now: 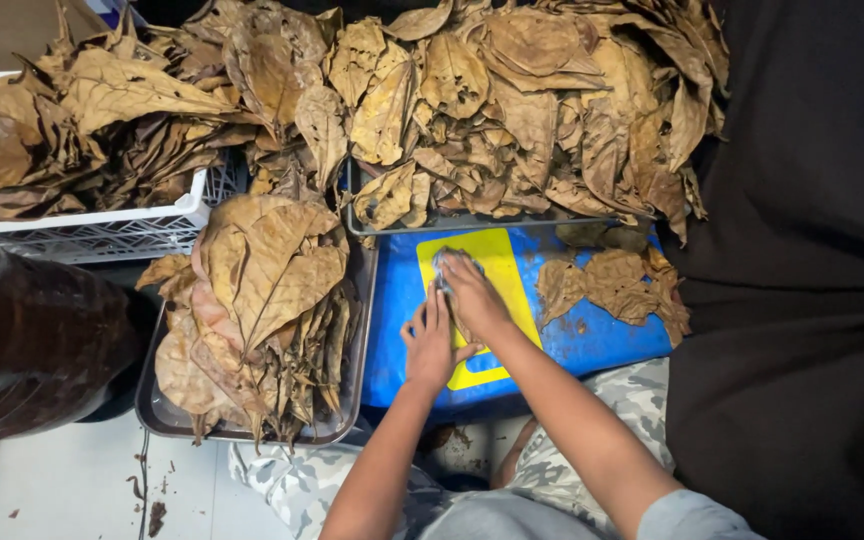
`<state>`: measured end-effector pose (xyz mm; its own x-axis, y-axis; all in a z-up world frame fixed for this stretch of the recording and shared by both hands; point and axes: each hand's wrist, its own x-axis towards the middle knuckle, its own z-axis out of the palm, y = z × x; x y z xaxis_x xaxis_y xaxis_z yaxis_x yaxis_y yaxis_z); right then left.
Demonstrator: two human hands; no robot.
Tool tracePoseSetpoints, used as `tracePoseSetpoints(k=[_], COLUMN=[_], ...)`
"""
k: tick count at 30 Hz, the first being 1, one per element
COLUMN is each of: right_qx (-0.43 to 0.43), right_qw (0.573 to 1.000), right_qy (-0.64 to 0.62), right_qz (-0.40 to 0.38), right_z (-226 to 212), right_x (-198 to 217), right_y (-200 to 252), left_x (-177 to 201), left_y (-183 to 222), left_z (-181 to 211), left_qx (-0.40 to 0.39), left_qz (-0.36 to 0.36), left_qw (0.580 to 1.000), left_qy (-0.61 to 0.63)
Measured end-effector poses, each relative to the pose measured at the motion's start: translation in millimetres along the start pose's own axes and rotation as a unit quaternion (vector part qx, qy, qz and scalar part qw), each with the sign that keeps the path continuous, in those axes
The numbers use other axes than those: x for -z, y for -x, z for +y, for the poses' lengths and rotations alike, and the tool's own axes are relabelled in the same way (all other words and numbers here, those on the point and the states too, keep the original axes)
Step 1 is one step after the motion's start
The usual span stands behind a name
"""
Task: Smoothing out dried leaves on a flat board to prepare them for processing, using hands and a small smoothing pad.
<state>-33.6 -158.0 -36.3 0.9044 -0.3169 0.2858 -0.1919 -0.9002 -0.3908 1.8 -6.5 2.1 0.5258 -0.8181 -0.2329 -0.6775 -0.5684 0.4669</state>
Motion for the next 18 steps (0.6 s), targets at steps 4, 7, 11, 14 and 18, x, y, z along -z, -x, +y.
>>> tracePoseSetpoints(k=[4,7,11,14,18], right_qx=[-0.03,-0.069,-0.138,-0.175,-0.092], right_qw=[0.999,0.992,0.979,0.958,0.983], right_qy=[0.04,0.038,-0.04,-0.136,-0.099], right_qz=[0.018,0.098,0.145,0.184,0.124], right_z=[22.2,50.7,83.7,40.8,-5.6], right_x=[-8.7,-12.6,-5.0,31.9,27.2], right_y=[-10.9,-8.3,22.7,49.6,95.7], left_x=[-4.0,-19.6,-29.4,-29.4,-34.8], left_y=[1.0,-4.4,-4.0,-5.6,-6.8], left_z=[-2.7,-11.1,-15.8,-15.5,-19.1], left_qx=[-0.015,-0.035,-0.04,-0.042,-0.041], left_qz=[-0.002,0.006,0.027,0.036,0.03], left_qw=[1.0,0.998,0.997,0.996,0.996], left_qy=[-0.013,-0.051,-0.056,-0.064,-0.073])
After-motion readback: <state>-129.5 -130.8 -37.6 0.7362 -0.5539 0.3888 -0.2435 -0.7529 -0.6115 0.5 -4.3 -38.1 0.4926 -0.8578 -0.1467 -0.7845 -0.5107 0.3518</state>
